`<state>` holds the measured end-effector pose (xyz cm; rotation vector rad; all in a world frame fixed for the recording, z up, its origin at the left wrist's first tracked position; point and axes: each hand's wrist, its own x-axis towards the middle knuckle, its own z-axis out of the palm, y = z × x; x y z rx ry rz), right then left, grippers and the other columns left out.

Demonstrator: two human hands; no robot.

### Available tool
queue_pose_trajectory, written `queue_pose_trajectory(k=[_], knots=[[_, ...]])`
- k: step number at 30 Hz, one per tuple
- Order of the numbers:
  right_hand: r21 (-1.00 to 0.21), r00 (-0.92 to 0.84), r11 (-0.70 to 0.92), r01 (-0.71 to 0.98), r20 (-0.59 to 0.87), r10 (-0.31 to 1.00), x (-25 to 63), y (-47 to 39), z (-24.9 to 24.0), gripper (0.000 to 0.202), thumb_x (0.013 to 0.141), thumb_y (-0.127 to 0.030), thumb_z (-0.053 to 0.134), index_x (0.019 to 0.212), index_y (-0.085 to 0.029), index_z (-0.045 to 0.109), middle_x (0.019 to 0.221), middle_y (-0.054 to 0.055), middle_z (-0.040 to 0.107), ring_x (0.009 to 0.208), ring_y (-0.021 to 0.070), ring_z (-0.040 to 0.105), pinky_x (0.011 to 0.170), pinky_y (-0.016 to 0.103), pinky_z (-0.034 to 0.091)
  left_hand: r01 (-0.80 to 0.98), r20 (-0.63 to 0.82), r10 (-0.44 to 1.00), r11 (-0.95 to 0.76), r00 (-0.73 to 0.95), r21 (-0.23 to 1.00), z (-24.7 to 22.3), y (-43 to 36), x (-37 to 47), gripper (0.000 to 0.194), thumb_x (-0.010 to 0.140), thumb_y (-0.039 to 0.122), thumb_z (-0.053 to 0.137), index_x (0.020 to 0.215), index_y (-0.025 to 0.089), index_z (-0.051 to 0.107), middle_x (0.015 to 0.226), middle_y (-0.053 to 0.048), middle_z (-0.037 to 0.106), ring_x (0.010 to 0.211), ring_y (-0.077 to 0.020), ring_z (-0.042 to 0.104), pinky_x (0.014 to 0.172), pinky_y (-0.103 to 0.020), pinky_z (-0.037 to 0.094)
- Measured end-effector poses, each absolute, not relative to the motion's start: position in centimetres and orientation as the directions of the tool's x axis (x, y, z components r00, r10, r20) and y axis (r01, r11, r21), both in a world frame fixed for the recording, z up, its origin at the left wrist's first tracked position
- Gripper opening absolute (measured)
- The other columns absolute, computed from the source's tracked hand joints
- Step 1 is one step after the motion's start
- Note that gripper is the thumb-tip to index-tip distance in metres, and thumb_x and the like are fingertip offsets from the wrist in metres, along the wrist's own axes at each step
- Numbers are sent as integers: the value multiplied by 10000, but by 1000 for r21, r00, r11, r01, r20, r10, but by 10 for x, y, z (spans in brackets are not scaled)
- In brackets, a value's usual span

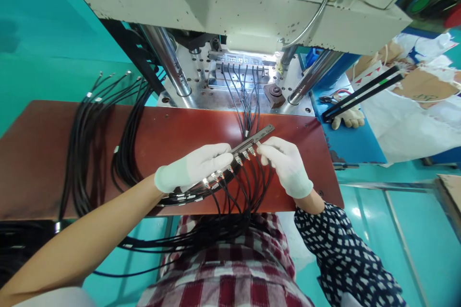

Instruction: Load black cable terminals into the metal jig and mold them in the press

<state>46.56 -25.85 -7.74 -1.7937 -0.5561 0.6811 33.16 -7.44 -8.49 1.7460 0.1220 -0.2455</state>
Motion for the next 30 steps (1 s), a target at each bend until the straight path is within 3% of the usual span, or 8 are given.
queue_pose_trajectory(k=[13, 26, 30], knots=[[-964, 694, -263, -30, -210, 688, 467, -257, -79, 234, 806, -302, 616, 617, -176, 561, 545, -41, 526, 472, 73, 334, 489, 256, 271, 173, -182, -105, -89, 978, 981, -93, -70, 330, 403, 1002, 498, 388, 831, 151, 498, 726, 16, 467, 640, -101, 412, 567, -236, 378], [-955, 716, -298, -3, -210, 666, 464, -258, -79, 222, 811, -292, 617, 628, -178, 566, 557, -33, 550, 498, 81, 362, 507, 256, 291, 222, -238, -22, -291, 971, 931, -86, -73, 330, 407, 980, 529, 415, 791, 170, 452, 711, 32, 432, 629, -99, 388, 559, -226, 350], [-955, 708, -296, 13, -200, 678, 464, -258, -80, 216, 824, -283, 613, 640, -179, 567, 562, -33, 550, 521, 88, 391, 524, 258, 305, 206, -229, -75, -230, 971, 951, -90, -71, 328, 388, 988, 507, 414, 819, 164, 474, 722, 27, 455, 632, -97, 400, 556, -224, 359]])
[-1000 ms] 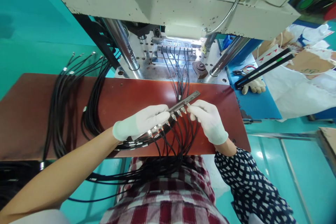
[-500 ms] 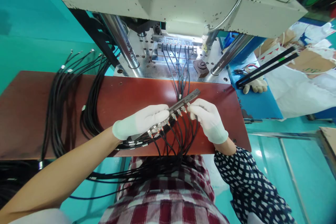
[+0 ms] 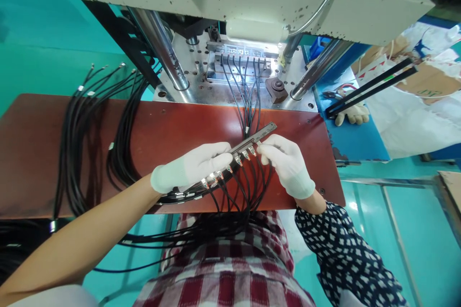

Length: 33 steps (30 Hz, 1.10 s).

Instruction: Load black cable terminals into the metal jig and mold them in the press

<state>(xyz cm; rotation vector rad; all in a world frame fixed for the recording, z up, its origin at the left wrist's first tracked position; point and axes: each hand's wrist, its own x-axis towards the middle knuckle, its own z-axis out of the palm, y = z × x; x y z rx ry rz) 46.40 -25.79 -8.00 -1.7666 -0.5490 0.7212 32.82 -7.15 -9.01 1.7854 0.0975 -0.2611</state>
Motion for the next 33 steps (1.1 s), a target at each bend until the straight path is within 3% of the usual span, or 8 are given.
queue_pose_trajectory(k=[5, 28, 30, 33], knots=[[-963, 691, -270, 11, -188, 698, 466, -256, -79, 244, 820, -298, 609, 616, -183, 541, 583, -25, 550, 541, 95, 389, 537, 261, 310, 206, -215, -92, -99, 972, 973, -96, -70, 327, 396, 994, 505, 396, 906, 145, 537, 741, 7, 488, 643, -104, 419, 558, -227, 389], [-971, 706, -237, -38, -194, 681, 465, -257, -84, 225, 820, -284, 625, 631, -176, 570, 566, -34, 551, 513, 80, 376, 532, 254, 319, 193, -209, -85, -168, 974, 967, -95, -70, 327, 384, 1001, 501, 389, 862, 165, 512, 747, 25, 476, 655, -106, 429, 602, -250, 389], [-968, 710, -250, -26, -194, 677, 464, -256, -84, 214, 826, -277, 619, 643, -174, 578, 565, -35, 552, 521, 83, 389, 531, 252, 318, 208, -228, -71, -213, 971, 955, -92, -71, 328, 396, 1001, 513, 376, 835, 171, 486, 734, 30, 456, 647, -106, 415, 595, -253, 380], [-966, 721, -259, 11, -172, 671, 463, -255, -86, 211, 827, -265, 616, 641, -172, 577, 564, -37, 551, 541, 88, 426, 544, 247, 334, 214, -242, -14, -420, 970, 882, -87, -75, 328, 396, 1000, 515, 374, 804, 179, 450, 728, 36, 451, 653, -108, 406, 620, -267, 354]])
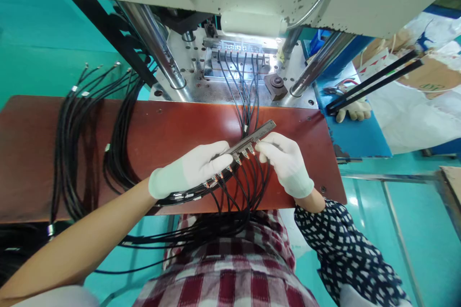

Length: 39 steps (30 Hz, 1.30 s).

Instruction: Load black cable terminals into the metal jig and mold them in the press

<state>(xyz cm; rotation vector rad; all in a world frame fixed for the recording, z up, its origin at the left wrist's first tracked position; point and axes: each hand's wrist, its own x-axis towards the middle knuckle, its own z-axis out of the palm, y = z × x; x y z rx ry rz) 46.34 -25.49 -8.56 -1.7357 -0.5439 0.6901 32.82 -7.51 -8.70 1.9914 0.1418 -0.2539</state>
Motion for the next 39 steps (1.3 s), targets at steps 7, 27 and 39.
queue_pose_trajectory(k=[7, 27, 39], knots=[[-948, 708, -276, 156, -87, 701, 467, -257, -88, 208, 874, -293, 577, 711, -174, 625, 631, -29, 608, 623, 106, 539, 638, 241, 432, 231, -228, 64, -473, 972, 850, -90, -80, 329, 402, 1003, 527, 360, 805, 185, 434, 743, 44, 435, 676, -110, 405, 649, -275, 340], [-237, 498, -451, 861, 579, 646, 459, -258, -99, 239, 800, -137, 579, 588, -190, 481, 546, -40, 465, 538, 103, 395, 577, 271, 326, 169, -173, 33, -458, 984, 873, -97, -78, 327, 404, 1005, 528, 361, 827, 181, 464, 721, 53, 467, 653, -101, 411, 634, -282, 326], [-170, 523, -518, 838, 517, 677, 438, -267, -88, 48, 829, -267, 676, 811, -236, 707, 793, 13, 615, 745, 176, 552, 693, 318, 421, 161, -148, 63, -406, 987, 900, -96, -79, 327, 429, 999, 544, 360, 805, 178, 469, 717, 51, 460, 654, -97, 423, 628, -265, 345]])
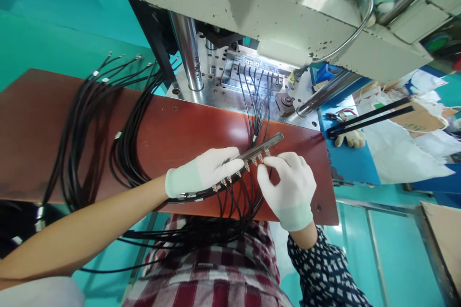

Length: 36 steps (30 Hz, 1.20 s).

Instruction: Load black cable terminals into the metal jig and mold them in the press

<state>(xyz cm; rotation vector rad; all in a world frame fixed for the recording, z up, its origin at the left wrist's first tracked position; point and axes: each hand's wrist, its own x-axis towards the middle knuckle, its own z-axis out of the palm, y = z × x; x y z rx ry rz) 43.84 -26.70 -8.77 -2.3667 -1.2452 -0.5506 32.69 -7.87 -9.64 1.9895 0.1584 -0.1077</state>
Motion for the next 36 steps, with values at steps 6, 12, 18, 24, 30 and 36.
queue_pose_trajectory(k=[6, 12, 18, 24, 30, 36], knots=[[-132, 473, -492, 860, 565, 676, 433, -264, -84, 69, 814, -307, 715, 852, -249, 720, 813, 8, 639, 741, 177, 547, 664, 326, 388, 172, -158, 66, -369, 985, 913, -96, -80, 327, 445, 991, 564, 360, 796, 179, 465, 706, 47, 459, 648, -101, 423, 621, -256, 350], [-81, 459, -497, 864, 534, 710, 432, -254, -87, 84, 796, -222, 673, 714, -219, 653, 748, 12, 631, 716, 181, 537, 660, 342, 365, 169, -159, 58, -376, 986, 911, -97, -79, 327, 443, 992, 567, 350, 802, 181, 455, 716, 44, 460, 656, -107, 416, 635, -264, 341], [-141, 472, -476, 868, 533, 703, 430, -255, -86, 61, 808, -230, 682, 754, -214, 659, 776, 8, 640, 735, 166, 564, 689, 325, 375, 159, -144, 67, -375, 987, 913, -95, -78, 329, 445, 998, 554, 339, 780, 179, 435, 712, 46, 438, 657, -104, 397, 634, -268, 333], [-62, 457, -482, 874, 446, 770, 425, -255, -86, 85, 822, -317, 680, 775, -254, 709, 794, 18, 636, 747, 201, 507, 666, 348, 307, 161, -142, 78, -381, 987, 910, -98, -78, 331, 448, 993, 555, 347, 766, 178, 433, 701, 43, 425, 656, -107, 396, 618, -272, 327], [-89, 437, -451, 888, 469, 768, 416, -253, -83, 101, 835, -340, 684, 842, -251, 732, 833, 24, 654, 767, 196, 517, 697, 354, 316, 167, -150, 79, -332, 986, 928, -99, -77, 330, 440, 992, 547, 342, 775, 178, 446, 700, 38, 430, 651, -110, 414, 616, -270, 339], [-51, 399, -419, 907, 428, 811, 409, -243, -85, 141, 791, -236, 668, 650, -230, 680, 730, 20, 611, 701, 187, 459, 648, 353, 275, 126, -106, 78, -335, 991, 934, -101, -77, 330, 436, 995, 538, 338, 765, 179, 430, 700, 40, 422, 651, -107, 396, 623, -276, 334]])
